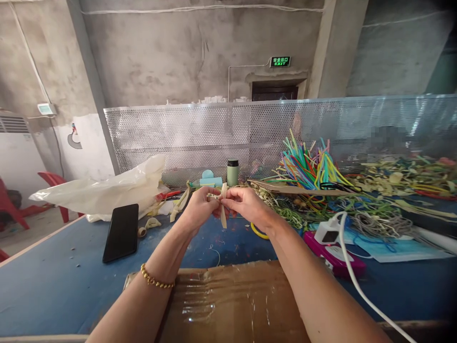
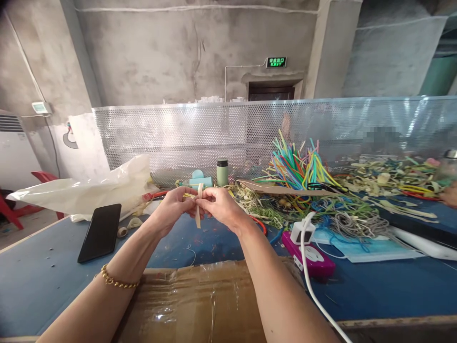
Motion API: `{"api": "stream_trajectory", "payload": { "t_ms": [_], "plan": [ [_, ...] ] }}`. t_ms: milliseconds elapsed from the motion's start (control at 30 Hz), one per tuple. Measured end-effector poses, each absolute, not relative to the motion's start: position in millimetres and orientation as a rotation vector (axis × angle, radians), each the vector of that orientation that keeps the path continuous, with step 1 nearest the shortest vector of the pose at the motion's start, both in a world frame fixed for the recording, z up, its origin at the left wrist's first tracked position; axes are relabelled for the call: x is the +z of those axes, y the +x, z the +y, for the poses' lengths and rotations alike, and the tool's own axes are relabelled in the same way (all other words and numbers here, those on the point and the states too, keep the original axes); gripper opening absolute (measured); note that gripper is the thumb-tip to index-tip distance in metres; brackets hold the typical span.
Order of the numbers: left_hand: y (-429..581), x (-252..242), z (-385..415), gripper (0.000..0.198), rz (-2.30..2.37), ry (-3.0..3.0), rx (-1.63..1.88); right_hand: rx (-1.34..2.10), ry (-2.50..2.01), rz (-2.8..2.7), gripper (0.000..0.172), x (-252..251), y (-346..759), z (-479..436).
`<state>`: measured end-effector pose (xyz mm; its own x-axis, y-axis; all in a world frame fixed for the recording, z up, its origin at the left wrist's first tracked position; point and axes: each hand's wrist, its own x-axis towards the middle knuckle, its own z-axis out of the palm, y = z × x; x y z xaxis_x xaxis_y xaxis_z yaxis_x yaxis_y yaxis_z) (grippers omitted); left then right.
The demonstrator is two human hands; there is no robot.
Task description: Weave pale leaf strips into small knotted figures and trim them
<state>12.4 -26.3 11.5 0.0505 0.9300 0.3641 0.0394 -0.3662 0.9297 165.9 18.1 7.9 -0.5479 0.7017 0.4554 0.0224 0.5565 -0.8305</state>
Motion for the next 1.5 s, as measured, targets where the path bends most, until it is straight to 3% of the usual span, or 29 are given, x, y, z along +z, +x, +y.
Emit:
{"api": "stream_trajectory", "payload": {
  "t_ms": [533, 733, 900, 1233, 1500],
  "plan": [
    [18, 20, -37, 0.039, 0.837, 1.421, 1.512, 1.006, -0.451, -1.984, 0.035, 15, 174, 16],
    [12, 16, -31, 0.023, 0.731, 1.416, 1.335, 1.03, -0.518, -1.948, 0.038, 16, 176, 15],
    [9, 13, -29, 0.028, 0.642, 1.448, 1.238, 1.028, -0.493, -1.95, 0.038, 14, 175, 16],
    [9, 11, -26, 0.012, 0.829, 1.487, 1.35, 0.596, -0.617, -1.843, 0.027, 17, 170, 16],
    [9, 10, -26, 0.03, 0.734, 1.369, 1.222, 0.619, -0.554, -1.855, 0.024, 15, 169, 17]
  ]
}}
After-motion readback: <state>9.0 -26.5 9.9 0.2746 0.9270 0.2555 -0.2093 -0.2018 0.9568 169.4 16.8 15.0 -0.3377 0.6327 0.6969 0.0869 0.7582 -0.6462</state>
